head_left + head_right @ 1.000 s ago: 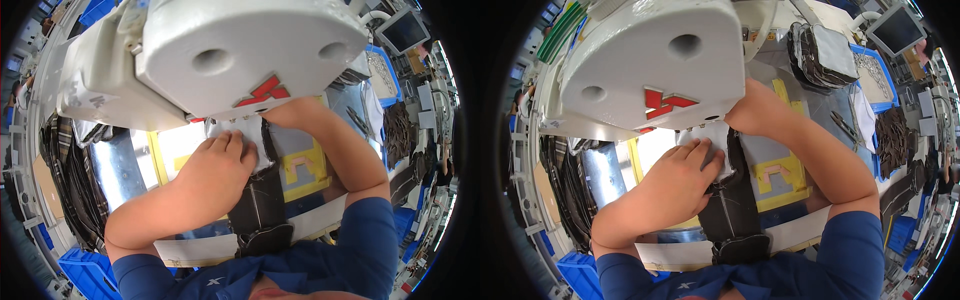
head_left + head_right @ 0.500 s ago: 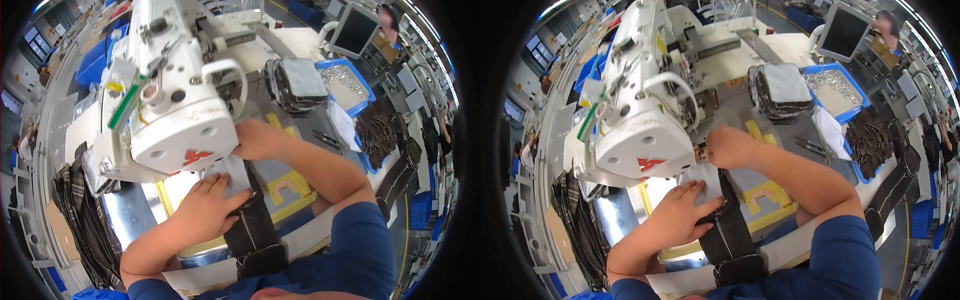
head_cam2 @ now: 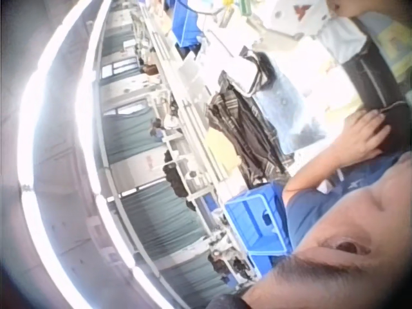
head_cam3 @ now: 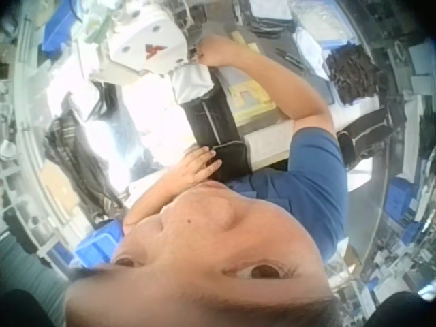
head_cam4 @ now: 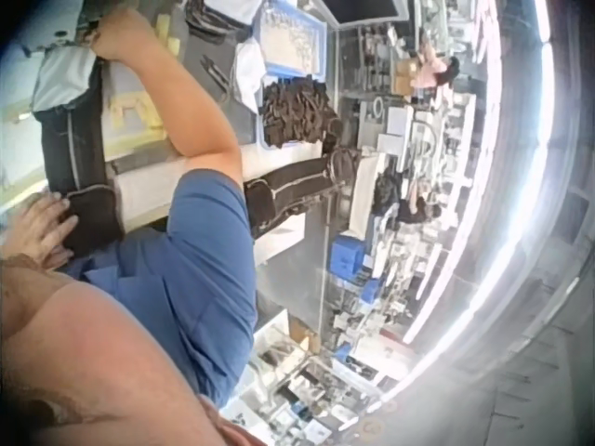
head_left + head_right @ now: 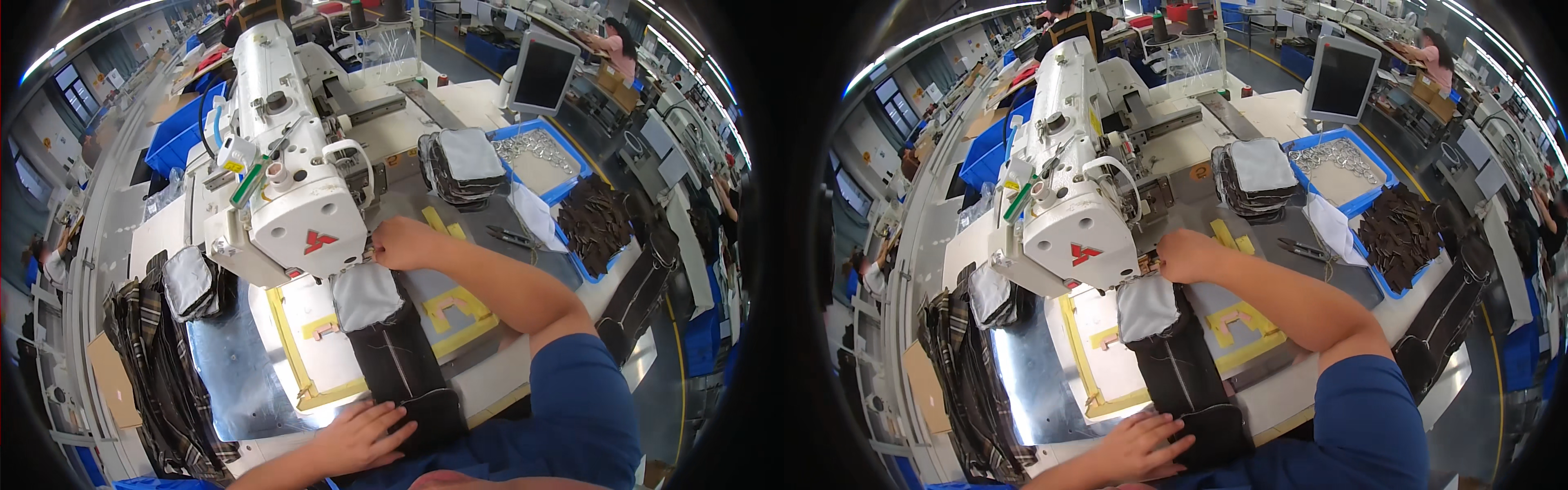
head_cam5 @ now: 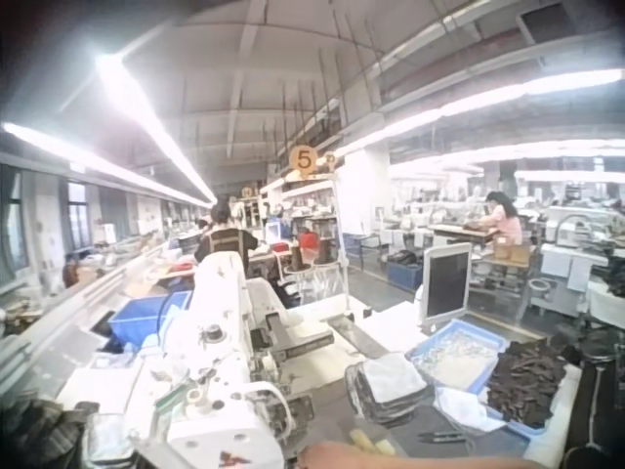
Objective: The person uses a sewing machine to attach zippers to small fabric pouches. They align the zipper with the pouch edge, sew along the seam, and then trim the excess thread. The process is repeated for multiple pouches, with the person handling the fabric and machine controls throughout.
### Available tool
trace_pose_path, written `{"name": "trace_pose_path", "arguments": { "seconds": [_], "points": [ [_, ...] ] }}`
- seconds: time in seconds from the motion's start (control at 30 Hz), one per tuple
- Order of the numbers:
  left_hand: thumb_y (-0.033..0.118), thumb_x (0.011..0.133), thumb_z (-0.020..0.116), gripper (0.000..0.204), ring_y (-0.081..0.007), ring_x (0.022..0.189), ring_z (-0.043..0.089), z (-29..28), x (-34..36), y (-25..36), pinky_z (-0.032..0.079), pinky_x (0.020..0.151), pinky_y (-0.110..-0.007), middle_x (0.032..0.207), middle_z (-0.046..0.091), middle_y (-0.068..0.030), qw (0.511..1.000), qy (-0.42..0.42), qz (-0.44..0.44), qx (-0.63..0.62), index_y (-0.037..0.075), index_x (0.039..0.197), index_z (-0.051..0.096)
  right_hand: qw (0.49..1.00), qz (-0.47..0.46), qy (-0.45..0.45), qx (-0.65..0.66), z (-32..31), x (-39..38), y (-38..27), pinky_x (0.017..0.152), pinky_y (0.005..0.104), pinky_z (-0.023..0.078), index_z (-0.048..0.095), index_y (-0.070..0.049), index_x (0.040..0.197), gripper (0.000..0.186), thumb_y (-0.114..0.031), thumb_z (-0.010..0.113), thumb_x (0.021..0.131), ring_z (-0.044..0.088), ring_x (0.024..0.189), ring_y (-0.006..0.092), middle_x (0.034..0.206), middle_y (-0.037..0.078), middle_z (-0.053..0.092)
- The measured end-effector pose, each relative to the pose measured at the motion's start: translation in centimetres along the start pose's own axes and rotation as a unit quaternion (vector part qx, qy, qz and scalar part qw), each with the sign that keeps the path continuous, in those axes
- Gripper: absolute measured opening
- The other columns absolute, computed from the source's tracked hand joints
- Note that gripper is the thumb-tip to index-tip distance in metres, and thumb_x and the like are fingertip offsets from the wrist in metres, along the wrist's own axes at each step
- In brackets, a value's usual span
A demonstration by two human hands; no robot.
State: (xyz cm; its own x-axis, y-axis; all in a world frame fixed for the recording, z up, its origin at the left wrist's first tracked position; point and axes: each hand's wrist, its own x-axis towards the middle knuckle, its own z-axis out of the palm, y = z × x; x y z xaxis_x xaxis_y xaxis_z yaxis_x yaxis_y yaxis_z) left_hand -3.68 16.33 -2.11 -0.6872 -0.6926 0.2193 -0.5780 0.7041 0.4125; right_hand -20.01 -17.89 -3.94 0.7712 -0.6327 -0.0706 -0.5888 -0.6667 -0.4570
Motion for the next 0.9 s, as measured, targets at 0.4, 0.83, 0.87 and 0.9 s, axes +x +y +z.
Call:
{"name": "trace_pose_path", "arguments": {
  "seconds": [0.4,0.83,0.87,0.9],
  "points": [
    [0.024,0.096,0.058,0.045,-0.0186,0.135,0.058,6.3,-1.1,5.8,0.049,0.106,-0.04,0.15,0.062,-0.0049,0.975,0.01,0.064,0.211,0.021,0.14,0.066,0.979,-0.186,0.079,-0.003,-2.6,-12.2,-2.9,0.081,0.0479,0.058,0.066,-0.008,0.119,0.047,-0.04,0.081,0.088,0.072,0.095,0.0385,0.123,0.012,0.066],
    [0.02,0.089,0.068,0.02,-0.0207,0.108,0.069,2.1,-1.4,3.4,0.052,0.096,-0.04,0.111,0.075,-0.0026,0.967,0.093,0.114,0.209,0.015,0.107,0.073,0.853,0.176,0.367,0.327,-13.4,-25.6,5.1,0.059,0.0231,0.047,0.067,-0.005,0.109,0.009,-0.011,0.07,0.103,0.054,0.062,0.0036,0.08,-0.005,0.06],
    [0.019,0.085,0.07,0.02,-0.0227,0.106,0.07,2.1,-1.4,2.9,0.052,0.094,-0.043,0.111,0.075,-0.0038,0.965,0.098,0.115,0.213,0.014,0.104,0.073,0.831,0.18,0.394,0.35,-14.5,-27.7,6.7,0.056,0.0239,0.048,0.068,-0.003,0.106,0.011,-0.01,0.073,0.1,0.057,0.062,0.0048,0.079,-0.002,0.061],
    [0.018,0.085,0.069,0.018,-0.0238,0.096,0.068,2.0,-1.3,2.3,0.051,0.087,-0.044,0.11,0.075,-0.005,0.964,0.102,0.12,0.215,0.012,0.101,0.074,0.813,0.201,0.417,0.354,-15.5,-29.8,7.7,0.054,0.0238,0.047,0.068,-0.003,0.104,0.01,-0.01,0.073,0.1,0.056,0.061,0.0048,0.078,-0.002,0.06]
  ]
}}
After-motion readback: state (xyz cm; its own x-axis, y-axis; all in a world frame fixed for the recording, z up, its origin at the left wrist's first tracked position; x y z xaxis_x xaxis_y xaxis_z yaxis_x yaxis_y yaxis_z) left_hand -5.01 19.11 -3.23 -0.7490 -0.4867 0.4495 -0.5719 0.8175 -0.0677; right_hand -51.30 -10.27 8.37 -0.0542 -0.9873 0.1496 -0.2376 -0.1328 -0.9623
